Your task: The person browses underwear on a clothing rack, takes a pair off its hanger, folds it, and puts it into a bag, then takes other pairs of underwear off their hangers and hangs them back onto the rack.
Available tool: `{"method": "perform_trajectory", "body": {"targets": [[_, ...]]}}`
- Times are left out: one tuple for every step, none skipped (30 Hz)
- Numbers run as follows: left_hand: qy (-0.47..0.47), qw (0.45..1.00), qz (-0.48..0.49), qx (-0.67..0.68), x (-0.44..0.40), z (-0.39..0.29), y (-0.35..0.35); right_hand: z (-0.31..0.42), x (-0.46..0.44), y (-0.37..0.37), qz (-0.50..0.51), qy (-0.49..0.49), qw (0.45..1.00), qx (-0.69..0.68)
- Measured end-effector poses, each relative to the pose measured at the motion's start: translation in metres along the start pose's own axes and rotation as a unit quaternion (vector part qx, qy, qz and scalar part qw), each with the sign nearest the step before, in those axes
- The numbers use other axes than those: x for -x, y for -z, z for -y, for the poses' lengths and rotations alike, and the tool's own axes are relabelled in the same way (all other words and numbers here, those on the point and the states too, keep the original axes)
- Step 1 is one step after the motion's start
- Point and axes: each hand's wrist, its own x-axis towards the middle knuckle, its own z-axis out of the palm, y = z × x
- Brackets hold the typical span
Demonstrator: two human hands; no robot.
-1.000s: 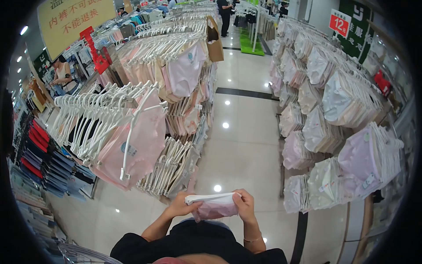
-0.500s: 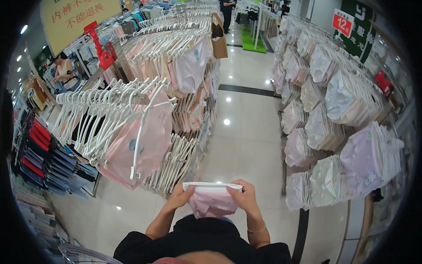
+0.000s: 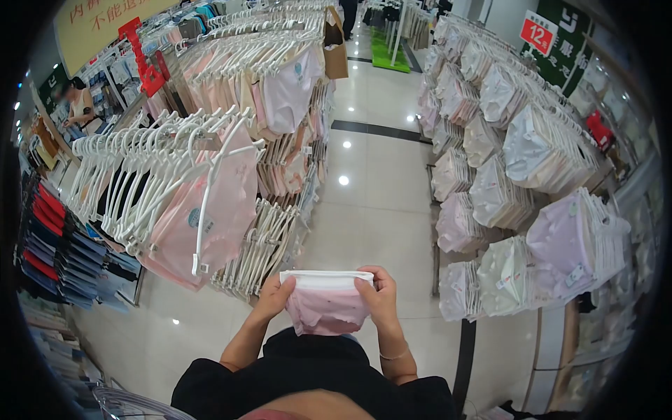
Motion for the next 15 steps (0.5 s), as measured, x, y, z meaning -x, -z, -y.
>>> {"method": "perform_trajectory", "body": {"targets": [[0.013,1.0,-0.008,0.008,0.0,0.0,0.0,-0.001,0.0,-0.001,-0.008,0.002,1.0,-0.013],[0.027,0.999,-0.016,0.016,0.0,0.0,0.0,-0.003,0.001,-0.003,-0.017,0.004,0.999,-0.026],[0.027,0.999,-0.033,0.029,0.001,0.003,-0.001,-0.002,0.001,-0.006,-0.019,0.004,1.0,-0.016],[0.026,0.998,-0.05,0.041,0.0,0.007,-0.002,-0.001,0.0,-0.01,-0.021,0.004,1.0,-0.007],[0.027,0.996,-0.067,0.052,0.001,0.011,-0.001,-0.002,0.0,-0.014,-0.023,0.005,1.0,0.001],[0.042,0.994,-0.078,0.071,0.002,0.015,0.001,-0.004,0.002,-0.018,-0.011,-0.005,1.0,-0.003],[0.057,0.99,-0.088,0.09,0.002,0.018,0.002,-0.007,0.003,-0.021,0.001,-0.013,1.0,-0.007],[0.072,0.987,-0.098,0.109,0.003,0.02,0.004,-0.01,0.004,-0.023,0.013,-0.022,1.0,-0.01],[0.067,0.986,-0.105,0.115,0.004,0.019,0.006,-0.013,0.003,-0.022,0.005,-0.018,1.0,-0.007],[0.062,0.984,-0.112,0.121,0.003,0.018,0.009,-0.017,0.001,-0.02,-0.004,-0.013,1.0,-0.003],[0.057,0.983,-0.118,0.127,0.002,0.017,0.011,-0.018,0.0,-0.018,-0.012,-0.009,1.0,0.001],[0.042,0.985,-0.119,0.119,0.003,0.012,0.008,-0.017,-0.001,-0.019,-0.014,-0.006,1.0,-0.009],[0.045,0.985,-0.117,0.121,0.003,0.011,0.01,-0.016,-0.002,-0.02,-0.017,-0.002,1.0,-0.02],[0.048,0.984,-0.115,0.124,0.004,0.011,0.012,-0.015,-0.002,-0.021,-0.02,0.001,0.999,-0.032],[0.049,0.984,-0.113,0.125,0.004,0.011,0.014,-0.013,-0.002,-0.023,-0.021,0.012,0.999,-0.034]]}}
